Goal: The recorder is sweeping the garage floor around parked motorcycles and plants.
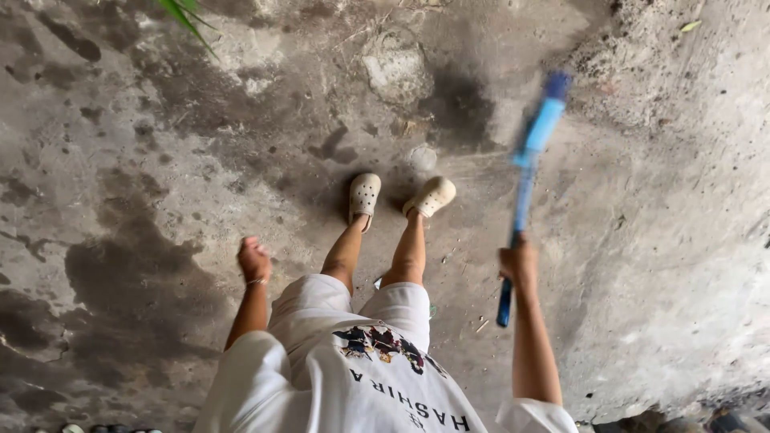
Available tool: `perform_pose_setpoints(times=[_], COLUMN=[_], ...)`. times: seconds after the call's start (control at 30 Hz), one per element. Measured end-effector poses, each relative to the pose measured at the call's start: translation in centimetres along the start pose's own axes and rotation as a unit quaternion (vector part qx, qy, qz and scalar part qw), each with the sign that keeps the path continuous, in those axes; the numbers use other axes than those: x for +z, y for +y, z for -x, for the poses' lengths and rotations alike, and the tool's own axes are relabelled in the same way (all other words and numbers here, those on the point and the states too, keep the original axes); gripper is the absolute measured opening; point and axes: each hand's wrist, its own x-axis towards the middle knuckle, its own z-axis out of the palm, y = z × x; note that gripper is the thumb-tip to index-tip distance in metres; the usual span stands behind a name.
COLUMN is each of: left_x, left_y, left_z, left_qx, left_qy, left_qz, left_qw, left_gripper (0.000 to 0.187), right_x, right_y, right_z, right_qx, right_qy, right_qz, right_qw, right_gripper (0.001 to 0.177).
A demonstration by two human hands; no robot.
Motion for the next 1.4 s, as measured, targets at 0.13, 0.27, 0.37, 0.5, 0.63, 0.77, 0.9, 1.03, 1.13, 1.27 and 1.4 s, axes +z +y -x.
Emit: perform_pose_setpoints(times=[0.13, 0.27, 0.37, 0.5, 0.63, 0.77, 0.9, 1.03, 1.13, 1.27, 1.4], left_x=[7.2, 12.3, 12.3, 6.7, 4.3, 6.8, 9.3, 13.4, 15.7, 14.2, 9.8], left_y=[5.2, 12.7, 17.2, 20.3, 14.1, 8.8, 12.2, 18.1, 22.3, 25.5, 23.2], left_z=[-2.0, -7.5, -10.5, -13.5, -10.5, -1.9, 3.8, 5.6, 3.0, -2.4, -6.0], left_qx=[-0.099, -0.076, -0.009, 0.005, 0.033, -0.104, -0.169, -0.169, -0.091, -0.085, -0.132], left_qy=[-0.07, -0.055, 0.002, 0.022, 0.067, 0.054, -0.004, -0.051, -0.064, -0.023, -0.019], left_qz=[0.038, 0.005, 0.07, 0.199, 0.14, 0.02, 0.06, 0.099, 0.058, 0.164, 0.187], left_qw=[0.992, 0.996, 0.998, 0.98, 0.987, 0.993, 0.984, 0.979, 0.992, 0.983, 0.973], left_gripper=[0.017, 0.041, 0.03, 0.035, 0.076, 0.074, 0.074, 0.072, 0.068, 0.071, 0.066], right_x=[8.6, 23.9, 36.1, 16.4, -0.7, -8.8, -12.5, -7.4, 0.4, 5.5, 2.6], right_y=[-11.4, -20.9, -18.1, -20.1, -8.8, -1.6, -6.6, -13.8, -22.0, -29.6, -23.7], right_z=[6.1, 1.6, -2.6, -9.8, -20.0, -22.0, -12.4, -4.7, -3.5, -4.0, -14.8], right_qx=[-0.035, -0.436, -0.392, -0.309, -0.137, -0.009, 0.005, -0.086, -0.201, -0.237, -0.246], right_qy=[-0.237, -0.268, -0.407, -0.27, -0.168, 0.021, 0.034, -0.109, -0.295, -0.377, -0.341], right_qz=[-0.007, -0.059, 0.012, -0.112, 0.015, 0.134, 0.03, -0.009, 0.02, 0.012, -0.041], right_qw=[0.971, 0.857, 0.825, 0.905, 0.976, 0.991, 0.999, 0.99, 0.934, 0.895, 0.906], right_gripper=[0.069, 0.04, 0.022, 0.039, 0.011, 0.022, 0.033, 0.064, 0.062, 0.056, 0.019])
